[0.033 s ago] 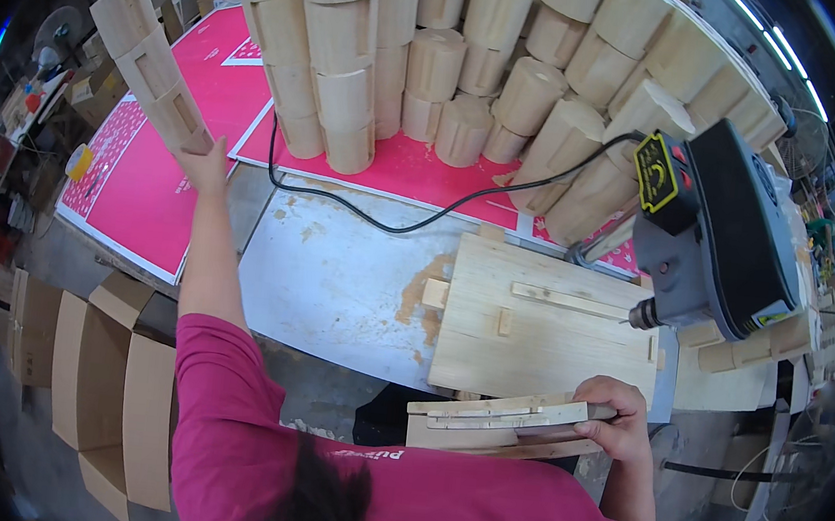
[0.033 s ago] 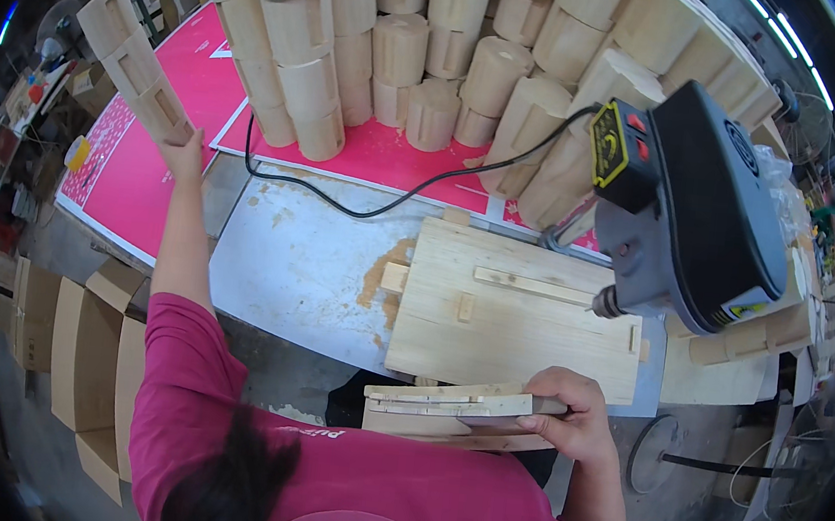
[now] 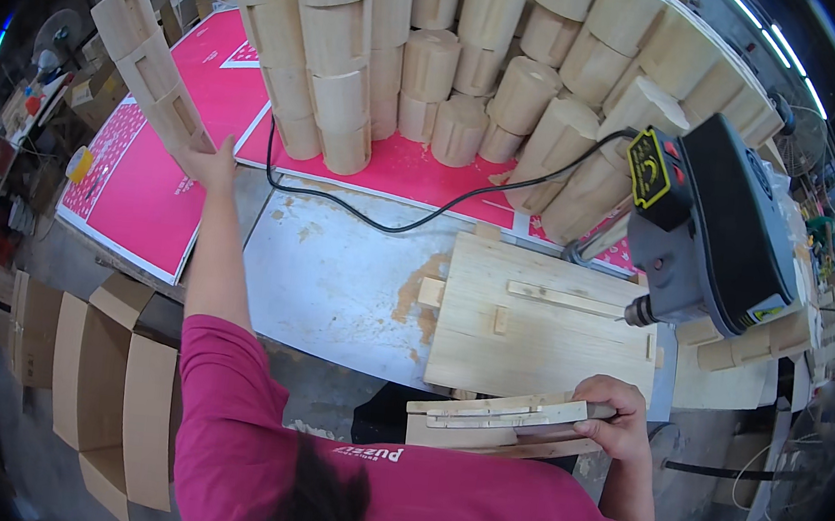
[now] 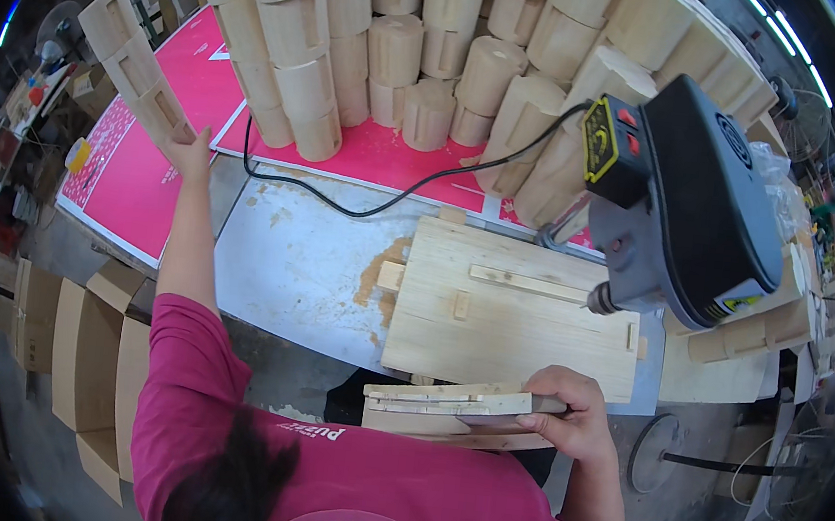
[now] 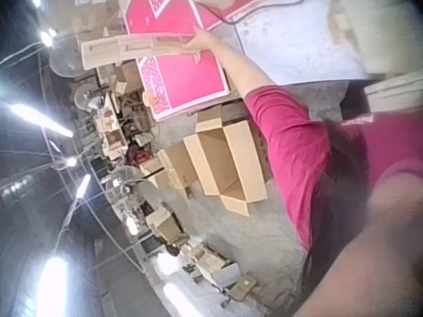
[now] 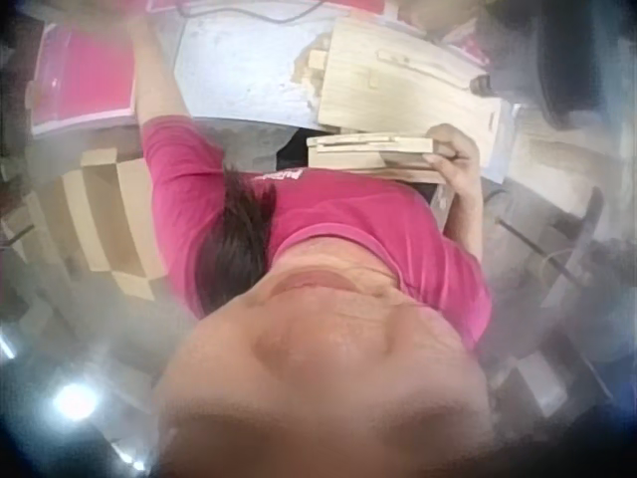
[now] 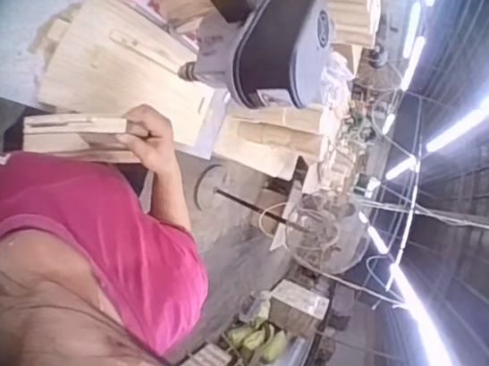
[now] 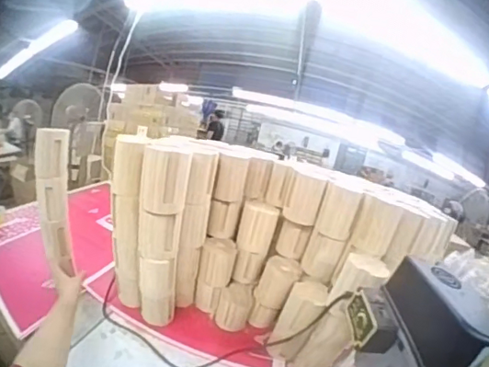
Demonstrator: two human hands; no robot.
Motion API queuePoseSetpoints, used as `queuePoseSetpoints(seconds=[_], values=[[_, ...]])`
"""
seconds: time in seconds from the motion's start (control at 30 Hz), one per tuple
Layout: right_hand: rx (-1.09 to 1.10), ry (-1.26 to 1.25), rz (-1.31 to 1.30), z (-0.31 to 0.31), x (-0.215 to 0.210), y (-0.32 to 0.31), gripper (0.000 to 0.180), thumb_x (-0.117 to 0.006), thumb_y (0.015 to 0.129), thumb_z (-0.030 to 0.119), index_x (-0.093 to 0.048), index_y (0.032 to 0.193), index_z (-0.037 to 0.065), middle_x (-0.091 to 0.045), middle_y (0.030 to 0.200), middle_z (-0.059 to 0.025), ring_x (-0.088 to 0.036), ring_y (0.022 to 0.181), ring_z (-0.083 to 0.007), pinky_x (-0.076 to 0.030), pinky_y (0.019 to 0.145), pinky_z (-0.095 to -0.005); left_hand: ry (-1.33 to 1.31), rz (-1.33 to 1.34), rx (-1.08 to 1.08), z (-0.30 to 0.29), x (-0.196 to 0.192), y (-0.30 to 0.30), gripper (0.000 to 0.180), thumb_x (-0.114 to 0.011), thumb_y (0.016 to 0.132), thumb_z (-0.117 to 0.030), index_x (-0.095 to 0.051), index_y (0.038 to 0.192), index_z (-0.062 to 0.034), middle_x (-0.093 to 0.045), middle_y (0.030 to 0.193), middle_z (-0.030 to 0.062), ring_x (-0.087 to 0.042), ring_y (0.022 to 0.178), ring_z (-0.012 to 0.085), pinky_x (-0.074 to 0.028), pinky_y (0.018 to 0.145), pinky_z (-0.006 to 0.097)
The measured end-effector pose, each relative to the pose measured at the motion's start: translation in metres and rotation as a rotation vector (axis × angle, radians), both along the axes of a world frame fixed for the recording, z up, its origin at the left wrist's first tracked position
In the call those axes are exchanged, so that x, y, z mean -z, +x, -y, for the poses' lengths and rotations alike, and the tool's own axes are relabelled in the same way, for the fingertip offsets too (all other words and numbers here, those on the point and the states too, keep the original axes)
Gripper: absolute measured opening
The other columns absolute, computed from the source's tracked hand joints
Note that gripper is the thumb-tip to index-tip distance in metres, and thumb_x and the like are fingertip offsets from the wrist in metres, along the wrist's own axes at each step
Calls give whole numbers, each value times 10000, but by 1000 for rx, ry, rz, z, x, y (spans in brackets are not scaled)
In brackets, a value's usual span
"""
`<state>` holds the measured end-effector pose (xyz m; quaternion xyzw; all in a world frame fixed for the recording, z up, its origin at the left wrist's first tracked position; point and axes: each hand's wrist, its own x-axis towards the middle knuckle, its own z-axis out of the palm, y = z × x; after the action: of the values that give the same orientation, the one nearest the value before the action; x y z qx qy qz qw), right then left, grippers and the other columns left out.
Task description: Drilling holes into cylindrical wood blocks using a stationary power tool.
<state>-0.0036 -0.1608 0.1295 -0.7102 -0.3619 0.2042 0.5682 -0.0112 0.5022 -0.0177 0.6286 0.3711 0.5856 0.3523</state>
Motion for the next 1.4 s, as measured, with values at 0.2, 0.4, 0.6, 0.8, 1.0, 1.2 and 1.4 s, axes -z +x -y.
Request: queuePoseSetpoints(seconds=[0.2,0.4,0.6,0.8,1.0,1.2,1.4], values=[[61,8,181,45,-6,-8,274,-731,614,121,-605,814,-17,-601,750,-99,-570,701,-213,-437,651,-303,158,-110,-142,63,-26,46,784,-805,574,-235,-391,1167,70,-517,1113,208,-519,1036,280,-411,880,339],[195,140,26,66,-2,-8,249,-719,628,133,-595,782,-18,-596,744,-105,-563,698,-214,-432,641,-307,1,-177,135,145,-48,74,497,-682,672,-234,-522,1074,11,-637,820,126,-617,768,242,-473,705,343],[156,113,39,83,3,3,286,-726,659,206,-572,792,6,-595,756,-97,-545,732,-205,-430,690,-322,-31,317,294,246,-53,113,355,-635,730,-85,-505,1053,-13,-518,678,21,-491,561,110,-441,558,269],[224,141,41,101,6,2,275,-737,657,181,-575,792,5,-596,752,-95,-545,717,-201,-432,681,-317,-35,-138,417,299,-38,176,627,-731,636,-179,-415,1151,-9,-525,985,128,-539,885,233,-451,770,330],[295,147,31,113,5,-2,243,-741,633,110,-603,792,-12,-607,737,-94,-572,704,-203,-441,640,-294,-84,-535,408,323,-36,214,889,-787,535,-296,-315,1231,-8,-417,1194,223,-436,1112,360,-389,936,391],[315,153,33,124,4,1,233,-734,638,89,-602,799,-15,-610,749,-95,-572,702,-200,-441,640,-283,-135,-393,224,322,-33,218,776,-770,445,-258,-390,1075,-9,-480,1107,219,-501,1020,350,-425,869,399],[347,167,3,136,19,12,306,-743,651,209,-582,818,11,-597,776,-85,-552,748,-192,-432,705,-307,101,-13,385,323,-63,172,738,-775,482,-233,-413,1085,-8,-540,1010,166,-553,935,298,-446,808,369]])
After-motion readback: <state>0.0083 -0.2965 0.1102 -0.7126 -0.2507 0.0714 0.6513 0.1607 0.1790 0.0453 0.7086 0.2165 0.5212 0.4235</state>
